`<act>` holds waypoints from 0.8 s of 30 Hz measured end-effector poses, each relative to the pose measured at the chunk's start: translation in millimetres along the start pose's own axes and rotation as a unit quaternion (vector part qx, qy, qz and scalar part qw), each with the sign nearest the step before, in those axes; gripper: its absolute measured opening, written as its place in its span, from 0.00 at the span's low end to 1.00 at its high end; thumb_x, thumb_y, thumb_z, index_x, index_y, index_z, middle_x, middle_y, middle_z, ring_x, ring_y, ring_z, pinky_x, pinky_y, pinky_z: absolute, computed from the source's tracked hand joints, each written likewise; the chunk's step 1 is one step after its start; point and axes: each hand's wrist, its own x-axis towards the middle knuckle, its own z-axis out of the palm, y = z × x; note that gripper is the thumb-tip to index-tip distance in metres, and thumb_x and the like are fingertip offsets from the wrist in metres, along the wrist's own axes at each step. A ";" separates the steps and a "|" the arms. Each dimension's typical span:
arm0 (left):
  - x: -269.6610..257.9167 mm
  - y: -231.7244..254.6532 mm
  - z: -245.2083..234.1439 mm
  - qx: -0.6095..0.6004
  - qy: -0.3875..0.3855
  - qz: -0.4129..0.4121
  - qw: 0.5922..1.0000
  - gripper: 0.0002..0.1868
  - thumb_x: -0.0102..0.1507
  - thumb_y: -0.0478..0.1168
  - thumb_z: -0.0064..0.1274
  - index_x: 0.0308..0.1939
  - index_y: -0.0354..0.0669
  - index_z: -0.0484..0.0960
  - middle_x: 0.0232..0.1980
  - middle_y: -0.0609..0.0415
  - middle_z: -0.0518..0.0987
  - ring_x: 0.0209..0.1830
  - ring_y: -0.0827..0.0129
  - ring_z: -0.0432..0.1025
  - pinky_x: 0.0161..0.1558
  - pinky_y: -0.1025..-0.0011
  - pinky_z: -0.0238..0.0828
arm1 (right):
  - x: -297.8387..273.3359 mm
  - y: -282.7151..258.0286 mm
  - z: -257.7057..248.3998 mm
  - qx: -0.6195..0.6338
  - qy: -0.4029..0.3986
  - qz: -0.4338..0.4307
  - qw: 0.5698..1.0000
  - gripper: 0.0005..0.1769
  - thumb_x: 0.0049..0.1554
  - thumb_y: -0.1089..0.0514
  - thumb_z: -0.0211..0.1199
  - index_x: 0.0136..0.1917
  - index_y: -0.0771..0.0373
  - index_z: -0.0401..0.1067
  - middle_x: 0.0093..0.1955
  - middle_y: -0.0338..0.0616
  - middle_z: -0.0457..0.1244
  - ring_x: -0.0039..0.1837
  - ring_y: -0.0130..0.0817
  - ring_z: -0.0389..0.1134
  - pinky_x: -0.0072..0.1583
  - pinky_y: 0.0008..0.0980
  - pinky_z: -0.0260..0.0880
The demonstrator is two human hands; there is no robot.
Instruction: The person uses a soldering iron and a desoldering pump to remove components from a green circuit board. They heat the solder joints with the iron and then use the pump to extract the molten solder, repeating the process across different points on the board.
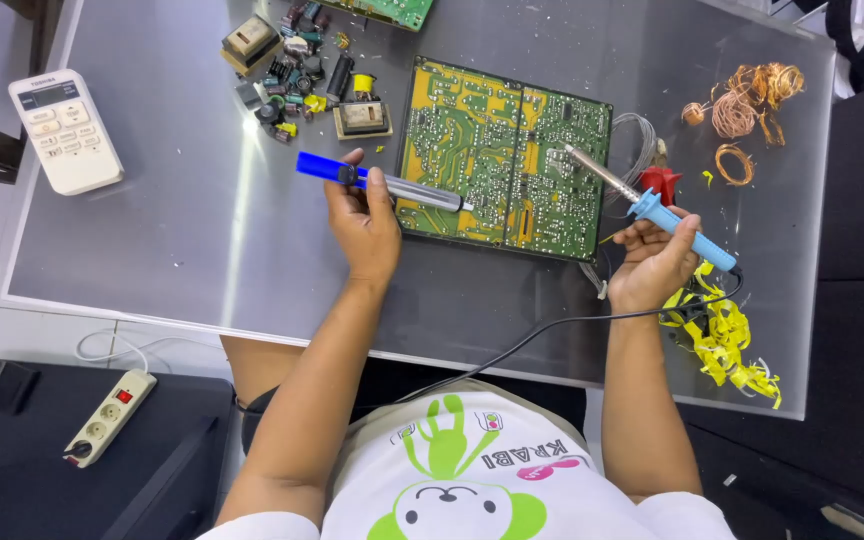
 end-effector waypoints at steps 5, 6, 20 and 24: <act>-1.9 -2.2 -0.1 0.004 -0.002 -0.010 1.000 0.16 0.77 0.47 0.55 0.67 0.49 0.78 0.32 0.57 0.77 0.31 0.70 0.77 0.39 0.69 0.78 | -2.4 3.3 22.4 -0.015 -0.032 0.012 0.999 0.23 0.74 0.39 0.52 0.62 0.61 0.71 0.37 0.51 0.68 0.38 0.36 0.76 0.42 0.33 0.86; -2.2 -2.8 -0.3 0.006 -0.001 -0.012 1.000 0.17 0.77 0.47 0.56 0.67 0.49 0.78 0.33 0.57 0.78 0.31 0.69 0.77 0.39 0.68 0.78 | -1.3 7.6 25.2 -0.019 -0.043 0.015 0.999 0.23 0.75 0.39 0.52 0.62 0.61 0.71 0.36 0.52 0.68 0.38 0.37 0.76 0.41 0.34 0.86; -2.3 7.0 -1.5 -0.014 0.019 -0.032 0.999 0.22 0.77 0.47 0.55 0.73 0.47 0.74 0.37 0.55 0.78 0.34 0.69 0.76 0.43 0.68 0.79 | 0.7 7.0 75.4 -0.054 -0.091 0.034 0.994 0.24 0.75 0.40 0.53 0.62 0.64 0.72 0.37 0.50 0.69 0.39 0.36 0.77 0.41 0.34 0.87; -1.8 5.0 -0.8 -0.016 0.011 -0.033 0.999 0.22 0.78 0.47 0.53 0.74 0.47 0.73 0.38 0.54 0.79 0.34 0.67 0.78 0.44 0.68 0.80 | -0.7 1.1 72.6 -0.048 -0.078 0.038 0.995 0.24 0.74 0.40 0.53 0.62 0.64 0.73 0.37 0.51 0.69 0.39 0.37 0.77 0.42 0.34 0.87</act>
